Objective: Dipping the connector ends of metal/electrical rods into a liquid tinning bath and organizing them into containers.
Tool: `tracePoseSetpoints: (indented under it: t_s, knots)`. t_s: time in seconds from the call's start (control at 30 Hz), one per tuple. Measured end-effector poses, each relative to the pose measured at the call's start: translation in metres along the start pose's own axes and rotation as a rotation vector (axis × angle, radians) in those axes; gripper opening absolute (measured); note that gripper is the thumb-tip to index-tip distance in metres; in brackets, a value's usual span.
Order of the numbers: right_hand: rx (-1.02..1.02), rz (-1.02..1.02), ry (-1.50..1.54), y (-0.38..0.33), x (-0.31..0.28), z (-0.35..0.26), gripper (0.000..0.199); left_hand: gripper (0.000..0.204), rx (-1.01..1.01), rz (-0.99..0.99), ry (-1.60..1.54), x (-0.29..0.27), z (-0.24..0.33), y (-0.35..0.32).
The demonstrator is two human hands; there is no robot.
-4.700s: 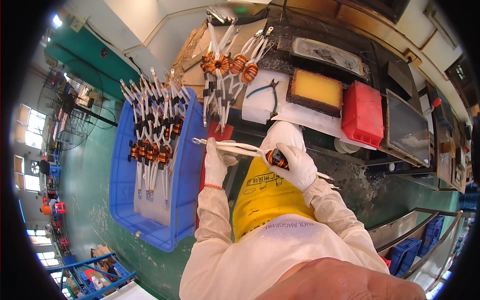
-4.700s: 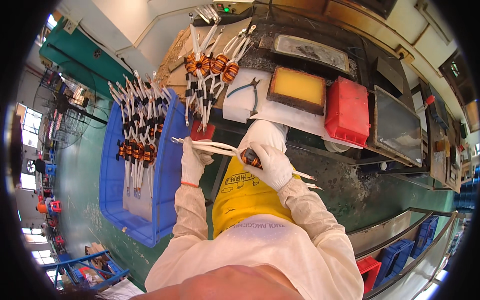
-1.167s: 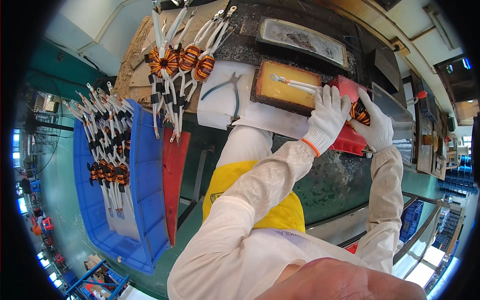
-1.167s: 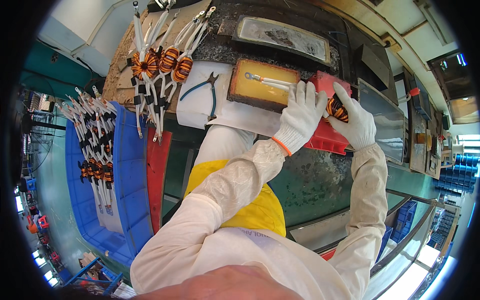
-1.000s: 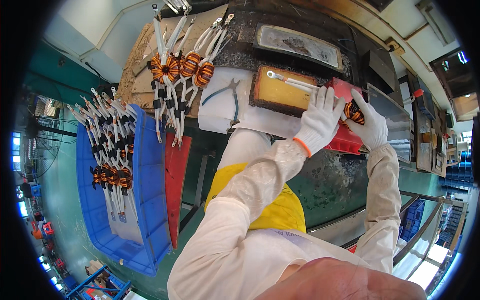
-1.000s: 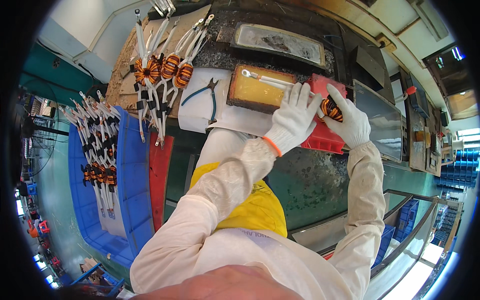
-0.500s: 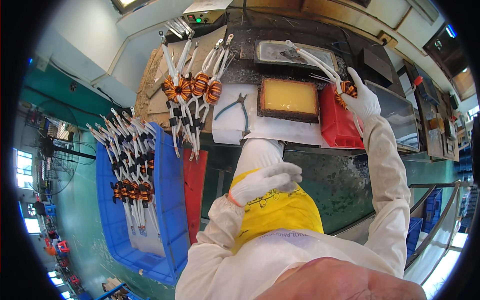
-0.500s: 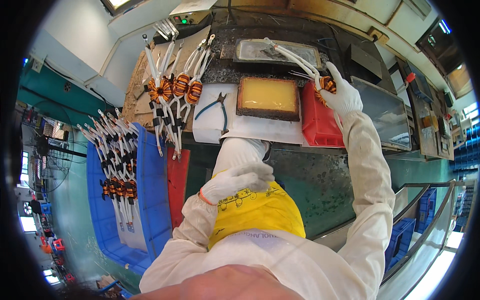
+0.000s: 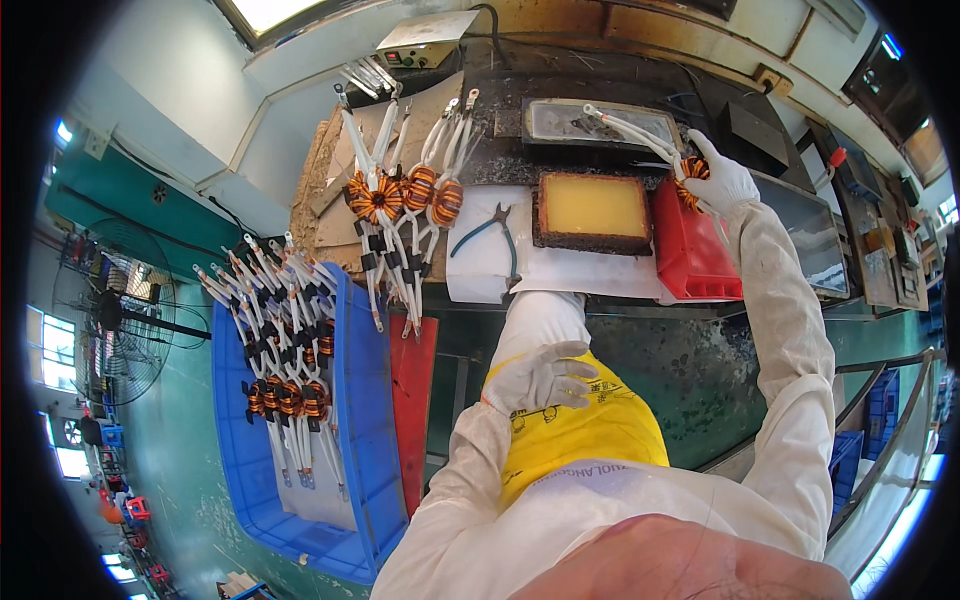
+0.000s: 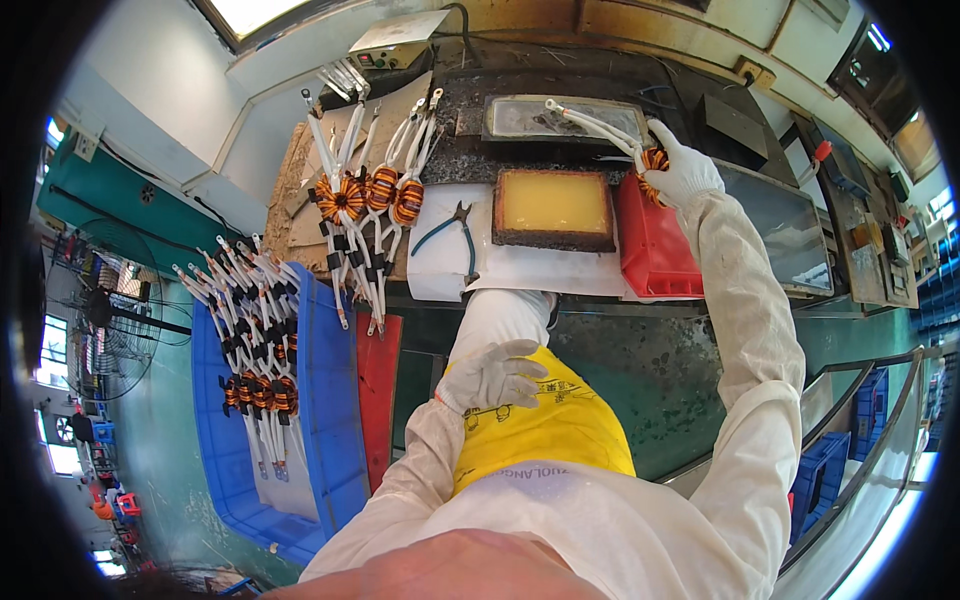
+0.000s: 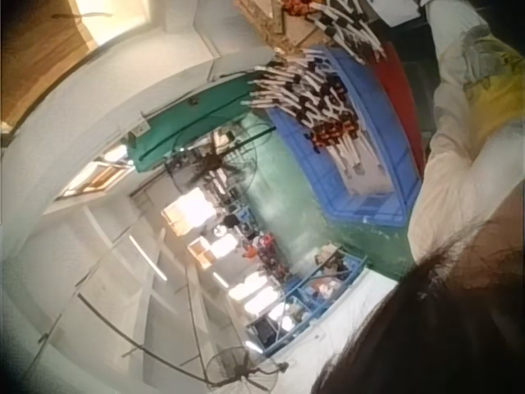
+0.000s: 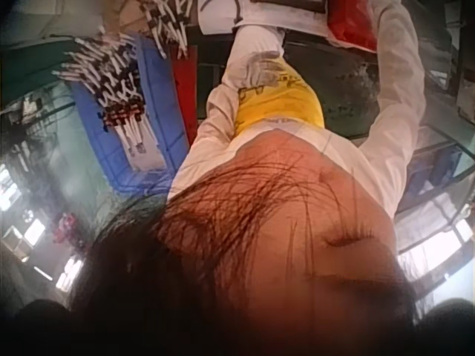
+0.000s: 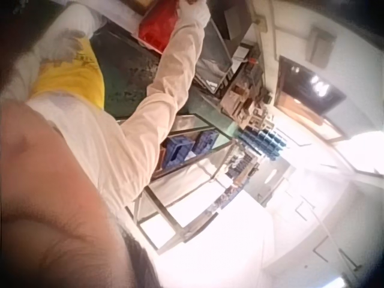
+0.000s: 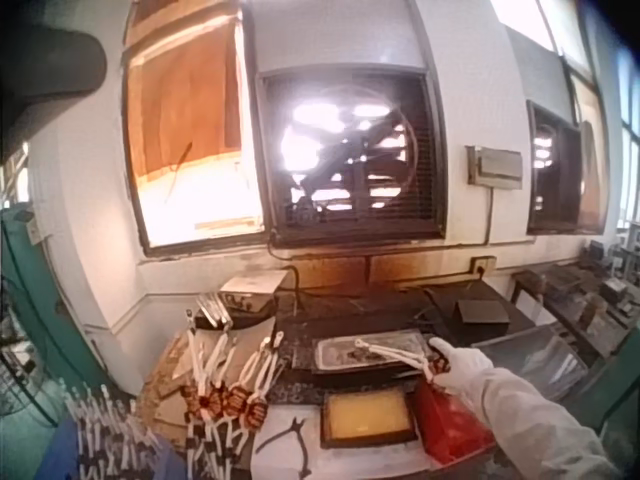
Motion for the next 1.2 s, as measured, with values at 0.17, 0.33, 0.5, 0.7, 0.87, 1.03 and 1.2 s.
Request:
tracePoseSetpoints:
  t_s: [0.17, 0.33, 0.5, 0.7, 0.87, 1.03, 1.2]
  knots:
    - [-0.009, -0.034, 0.023, 0.009, -0.002, 0.002, 0.081, 0.051, 0.033, -0.039, -0.046, -0.002, 0.000, 0.000]
    - [0.001, -0.050, 0.037, 0.013, -0.003, 0.003, 0.081, 0.052, 0.044, -0.057, -0.060, 0.000, 0.000, 0.001]
    - [-0.014, -0.050, 0.023, 0.016, -0.002, 0.007, 0.081, 0.055, 0.051, -0.062, -0.051, -0.003, 0.000, 0.001]
    - [-0.039, -0.072, 0.023, 0.020, -0.003, 0.006, 0.082, 0.062, 0.062, -0.248, -0.110, -0.013, 0.001, 0.001]
    - [-0.042, -0.097, 0.008, 0.025, -0.003, 0.011, 0.084, 0.058, 0.068, -0.200, -0.103, -0.011, 0.000, 0.001]
    - [-0.028, -0.108, -0.010, 0.028, -0.003, 0.008, 0.085, 0.054, 0.077, -0.106, -0.080, -0.005, 0.001, 0.000]
    - [-0.032, -0.133, -0.051, 0.032, -0.006, 0.004, 0.085, 0.052, 0.080, -0.105, -0.090, -0.002, 0.002, 0.000]
Point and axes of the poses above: each hand's wrist, its own y-axis towards the middle knuckle, its own x-axis out of the palm, z = x × y, the point moved 3 cm from there along y, towards the middle knuckle, and after that the axes turned 14 degrees about -z, right-handed, at the moved point
